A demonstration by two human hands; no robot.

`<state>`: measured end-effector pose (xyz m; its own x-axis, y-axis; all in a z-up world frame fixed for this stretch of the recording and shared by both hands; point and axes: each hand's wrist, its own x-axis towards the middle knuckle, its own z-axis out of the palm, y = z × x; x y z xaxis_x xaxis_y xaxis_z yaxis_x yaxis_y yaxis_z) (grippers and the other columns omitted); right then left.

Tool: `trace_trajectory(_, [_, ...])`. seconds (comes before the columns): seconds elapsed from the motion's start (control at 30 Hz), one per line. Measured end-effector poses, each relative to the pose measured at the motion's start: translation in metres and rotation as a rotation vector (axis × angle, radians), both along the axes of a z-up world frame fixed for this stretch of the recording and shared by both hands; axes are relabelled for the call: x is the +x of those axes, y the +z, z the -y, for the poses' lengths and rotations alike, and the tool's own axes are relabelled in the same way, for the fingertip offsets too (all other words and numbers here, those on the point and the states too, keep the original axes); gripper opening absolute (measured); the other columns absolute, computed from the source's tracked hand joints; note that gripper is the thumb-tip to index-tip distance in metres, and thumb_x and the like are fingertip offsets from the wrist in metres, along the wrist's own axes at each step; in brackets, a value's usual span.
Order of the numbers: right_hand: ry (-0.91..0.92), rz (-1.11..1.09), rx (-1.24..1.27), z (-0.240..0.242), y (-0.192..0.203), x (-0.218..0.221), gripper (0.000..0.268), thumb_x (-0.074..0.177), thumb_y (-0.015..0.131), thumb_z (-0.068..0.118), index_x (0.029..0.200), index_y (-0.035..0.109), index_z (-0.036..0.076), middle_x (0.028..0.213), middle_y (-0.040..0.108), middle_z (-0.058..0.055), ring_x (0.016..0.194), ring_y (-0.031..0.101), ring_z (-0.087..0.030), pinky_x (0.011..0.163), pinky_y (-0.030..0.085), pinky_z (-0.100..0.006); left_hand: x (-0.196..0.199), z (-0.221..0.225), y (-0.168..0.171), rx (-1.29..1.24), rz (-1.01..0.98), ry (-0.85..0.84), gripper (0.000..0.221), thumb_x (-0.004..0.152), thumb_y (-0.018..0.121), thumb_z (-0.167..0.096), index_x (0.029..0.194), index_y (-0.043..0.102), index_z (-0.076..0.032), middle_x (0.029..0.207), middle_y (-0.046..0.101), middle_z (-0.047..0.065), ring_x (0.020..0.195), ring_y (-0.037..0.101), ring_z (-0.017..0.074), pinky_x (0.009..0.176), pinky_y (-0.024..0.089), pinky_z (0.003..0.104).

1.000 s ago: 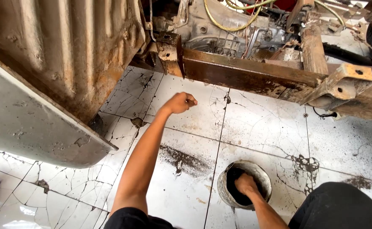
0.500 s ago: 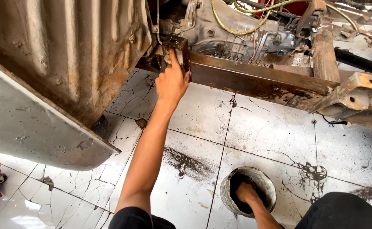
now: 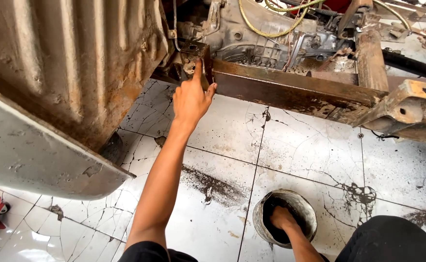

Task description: The recorder is cleaning dirt and grease off a vehicle chassis frame using a black rag and dipping it into a bucket of fluid.

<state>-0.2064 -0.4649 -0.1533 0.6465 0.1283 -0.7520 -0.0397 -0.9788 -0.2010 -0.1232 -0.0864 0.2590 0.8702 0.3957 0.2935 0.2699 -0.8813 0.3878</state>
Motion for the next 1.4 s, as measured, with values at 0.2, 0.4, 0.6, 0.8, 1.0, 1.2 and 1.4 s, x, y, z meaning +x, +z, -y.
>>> trace_trajectory(0.2, [-0.025, -0.013, -0.021, 0.006, -0.008, 0.004, 0.038, 0.096, 0.063, 0.026, 0.126, 0.071, 0.004, 0.134, 0.065, -0.024, 0.127, 0.063, -0.038, 0.109, 0.052, -0.042, -0.014, -0.025, 0.004, -0.129, 0.052, -0.109, 0.059, 0.094, 0.077, -0.044, 0.148, 0.056, -0.031, 0.077, 0.074, 0.008, 0.072, 0.076, 0.0265, 0.071, 0.059, 0.047])
trace_trajectory(0.4, [-0.014, 0.001, -0.02, 0.019, -0.027, 0.009, 0.039, 0.094, 0.064, 0.026, 0.125, 0.071, 0.003, 0.132, 0.067, -0.023, 0.127, 0.064, -0.037, 0.108, 0.053, -0.041, -0.021, -0.021, -0.008, -0.085, 0.204, -0.145, 0.069, 0.088, 0.078, -0.036, 0.152, 0.053, -0.022, 0.077, 0.07, 0.008, 0.063, 0.068, 0.0255, 0.057, 0.054, 0.045])
trace_trajectory(0.6, [0.117, -0.073, -0.025, 0.013, 0.031, 0.021, 0.046, 0.089, 0.065, 0.012, 0.134, 0.061, 0.005, 0.132, 0.067, -0.016, 0.112, 0.071, -0.03, 0.088, 0.062, -0.04, -0.029, -0.03, -0.03, -0.006, 0.543, -0.176, 0.03, 0.1, 0.073, -0.035, 0.12, 0.07, -0.013, 0.083, 0.068, 0.005, 0.06, 0.063, 0.0216, 0.055, 0.05, 0.04])
trace_trajectory(0.8, [-0.026, -0.151, 0.068, -0.01, 0.156, 0.019, 0.05, 0.082, 0.084, 0.033, 0.119, 0.075, 0.002, 0.107, 0.081, -0.014, 0.081, 0.076, -0.022, 0.064, 0.061, -0.032, -0.017, -0.05, -0.102, -0.1, 0.463, -0.127, 0.048, 0.106, 0.056, -0.054, 0.087, 0.072, -0.012, 0.089, 0.065, 0.005, 0.067, 0.063, 0.0189, 0.062, 0.051, 0.039])
trace_trajectory(1.0, [0.008, -0.062, 0.003, -0.003, 0.105, -0.002, 0.05, 0.086, 0.083, 0.035, 0.124, 0.071, 0.006, 0.098, 0.079, -0.011, 0.078, 0.074, -0.019, 0.073, 0.058, -0.033, -0.012, -0.022, -0.15, -0.228, -0.362, -0.237, 0.059, 0.1, 0.046, -0.065, 0.11, 0.072, -0.013, 0.103, 0.071, 0.014, 0.081, 0.068, 0.0272, 0.075, 0.055, 0.046])
trace_trajectory(1.2, [-0.108, 0.162, 0.279, -0.04, 0.222, 0.016, 0.062, 0.089, 0.076, 0.043, 0.133, 0.054, 0.006, 0.117, 0.074, -0.015, 0.099, 0.073, -0.026, 0.095, 0.056, -0.04, -0.017, 0.012, -0.164, -0.463, -0.74, -0.657, 0.086, 0.085, 0.039, -0.079, 0.14, 0.058, -0.016, 0.133, 0.063, 0.018, 0.112, 0.07, 0.0343, 0.095, 0.058, 0.048])
trace_trajectory(1.4, [0.055, 0.534, 0.776, -0.109, 0.335, 0.04, 0.08, 0.091, 0.064, 0.04, 0.155, 0.028, 0.009, 0.156, 0.037, -0.018, 0.135, 0.05, -0.034, 0.11, 0.045, -0.047, -0.011, 0.075, -0.143, -1.449, -0.605, -0.705, 0.077, 0.095, 0.04, -0.064, 0.151, 0.037, -0.011, 0.143, 0.054, 0.019, 0.12, 0.069, 0.0314, 0.103, 0.056, 0.044])
